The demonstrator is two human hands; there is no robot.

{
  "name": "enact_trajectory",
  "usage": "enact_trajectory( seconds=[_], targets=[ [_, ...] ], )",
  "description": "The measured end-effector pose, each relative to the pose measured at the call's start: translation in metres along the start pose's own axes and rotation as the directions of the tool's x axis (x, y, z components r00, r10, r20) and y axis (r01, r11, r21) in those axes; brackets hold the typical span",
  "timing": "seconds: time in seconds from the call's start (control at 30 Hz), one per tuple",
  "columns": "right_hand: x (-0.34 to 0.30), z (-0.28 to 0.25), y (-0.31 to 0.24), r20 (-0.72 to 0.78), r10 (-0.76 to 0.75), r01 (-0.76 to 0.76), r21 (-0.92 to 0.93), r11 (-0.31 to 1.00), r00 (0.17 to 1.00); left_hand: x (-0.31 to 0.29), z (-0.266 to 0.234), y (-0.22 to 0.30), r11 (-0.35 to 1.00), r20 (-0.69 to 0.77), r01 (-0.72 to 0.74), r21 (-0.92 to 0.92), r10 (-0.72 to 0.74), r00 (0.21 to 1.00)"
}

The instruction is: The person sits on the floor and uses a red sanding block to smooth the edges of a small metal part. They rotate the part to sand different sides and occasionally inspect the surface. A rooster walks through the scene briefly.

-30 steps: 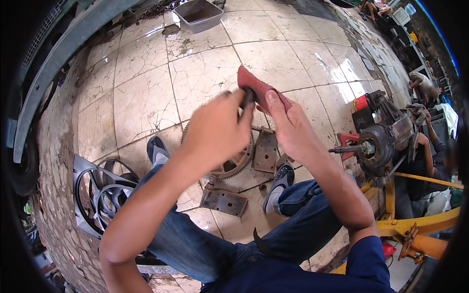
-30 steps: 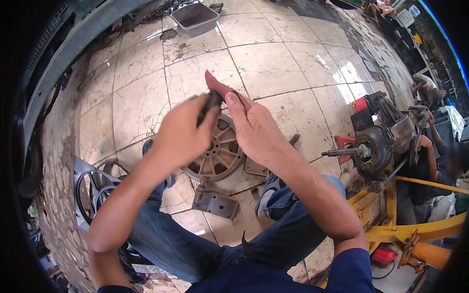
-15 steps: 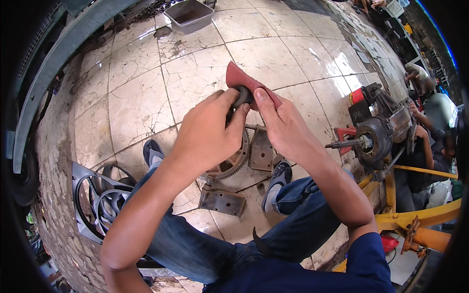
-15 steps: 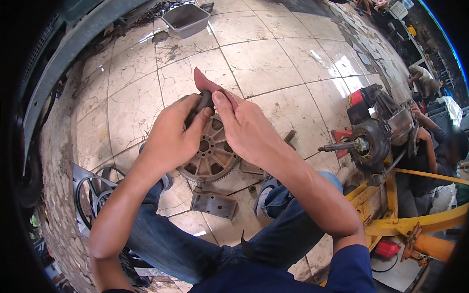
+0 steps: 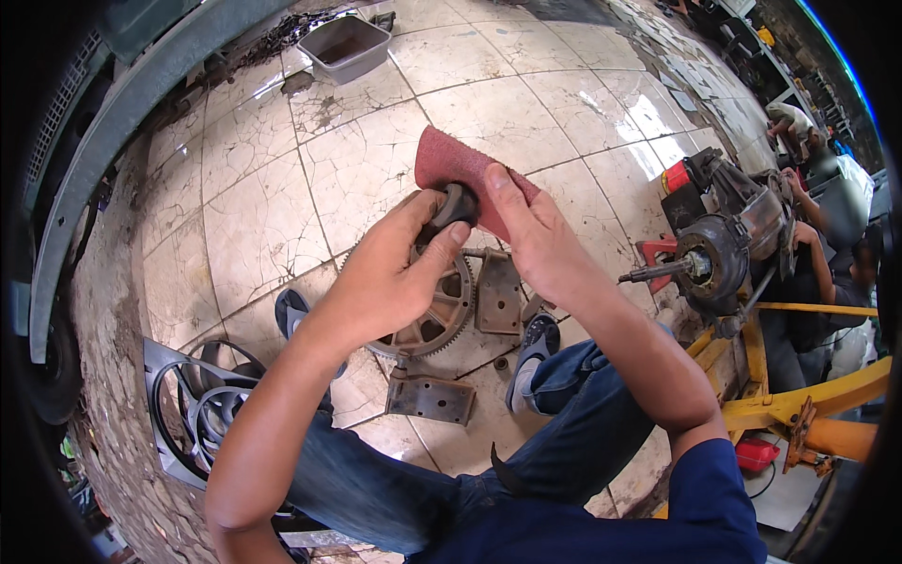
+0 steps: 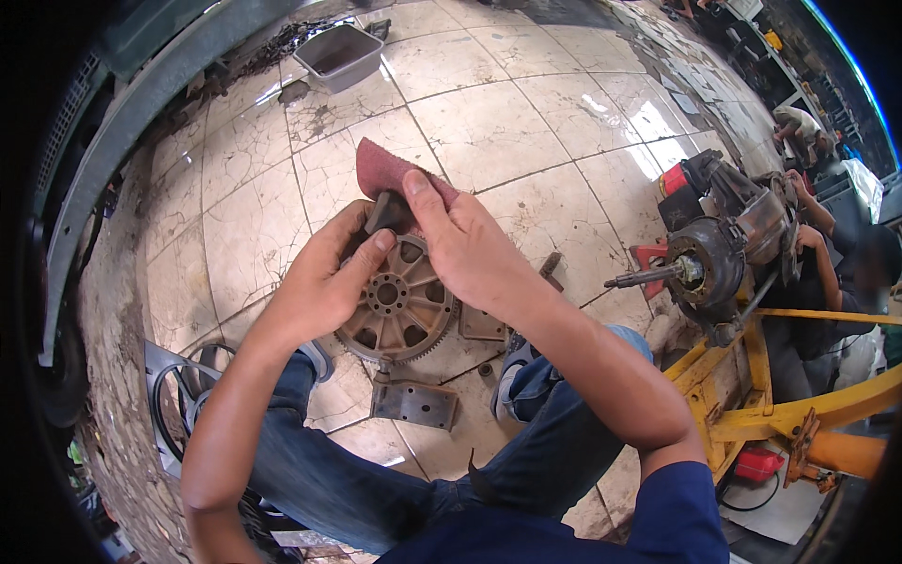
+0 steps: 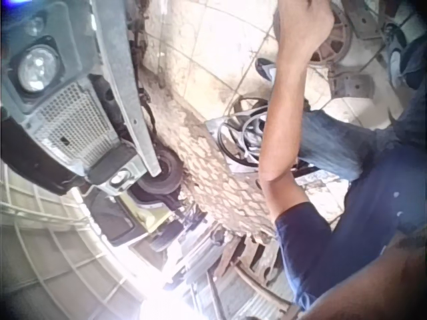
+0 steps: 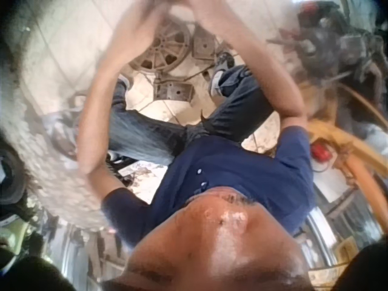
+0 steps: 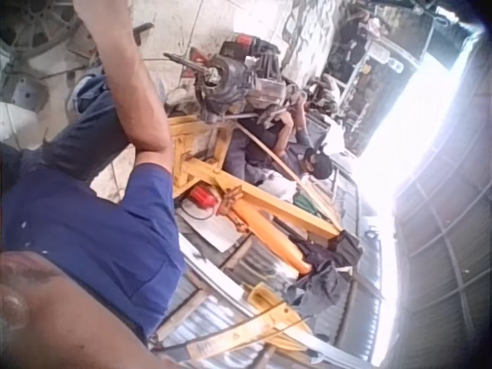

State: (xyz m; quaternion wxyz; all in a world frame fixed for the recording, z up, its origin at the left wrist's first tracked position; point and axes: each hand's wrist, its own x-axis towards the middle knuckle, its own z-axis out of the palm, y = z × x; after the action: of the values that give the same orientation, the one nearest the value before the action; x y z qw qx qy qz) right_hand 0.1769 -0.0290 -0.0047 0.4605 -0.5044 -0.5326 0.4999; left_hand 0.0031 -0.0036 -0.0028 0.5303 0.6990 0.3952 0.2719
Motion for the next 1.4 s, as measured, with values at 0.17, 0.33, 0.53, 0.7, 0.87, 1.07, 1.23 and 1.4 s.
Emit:
enact_trajectory(
  seconds=[0.17,0.33,0.53,0.7,0.87,1.07,1.23,1.4],
  targets=[
    [-0.005,0.006,-0.002,0.073,-0.19,0.203,-0.3,0.932,0.979,0.006,-0.004,-0.012,0.957,-0.198,-0.087,0.276,0.145,0.969],
    [-0.006,0.006,-0.002,0.063,-0.136,0.15,-0.41,0.9,0.989,0.002,0.013,-0.008,0.91,-0.188,-0.046,0.412,0.135,0.973],
    [0.001,0.012,0.008,0.027,-0.162,0.161,-0.371,0.915,0.986,0.013,0.007,-0.02,0.813,-0.272,-0.069,0.578,0.272,0.923],
    [0.004,0.006,0.001,-0.009,0.018,-0.02,-0.398,0.917,1.0,0.009,0.015,-0.017,0.77,-0.224,-0.11,0.628,0.314,0.922],
    [0.001,0.008,0.002,0.015,0.072,-0.056,-0.477,0.877,0.997,0.009,0.014,-0.021,0.765,-0.224,-0.056,0.642,0.257,0.94],
    [0.003,0.011,0.005,0.055,-0.017,0.043,-0.505,0.862,0.998,0.015,0.003,-0.023,0.808,-0.242,0.032,0.589,0.138,0.961],
    [0.011,0.005,0.001,0.06,0.205,-0.148,-0.502,0.852,0.977,0.009,0.01,-0.02,0.779,-0.19,-0.017,0.627,0.174,0.966],
    [0.01,0.009,0.01,0.028,0.054,-0.029,-0.559,0.829,0.998,0.019,0.002,-0.024,0.772,-0.271,0.042,0.634,0.171,0.947]
  ],
)
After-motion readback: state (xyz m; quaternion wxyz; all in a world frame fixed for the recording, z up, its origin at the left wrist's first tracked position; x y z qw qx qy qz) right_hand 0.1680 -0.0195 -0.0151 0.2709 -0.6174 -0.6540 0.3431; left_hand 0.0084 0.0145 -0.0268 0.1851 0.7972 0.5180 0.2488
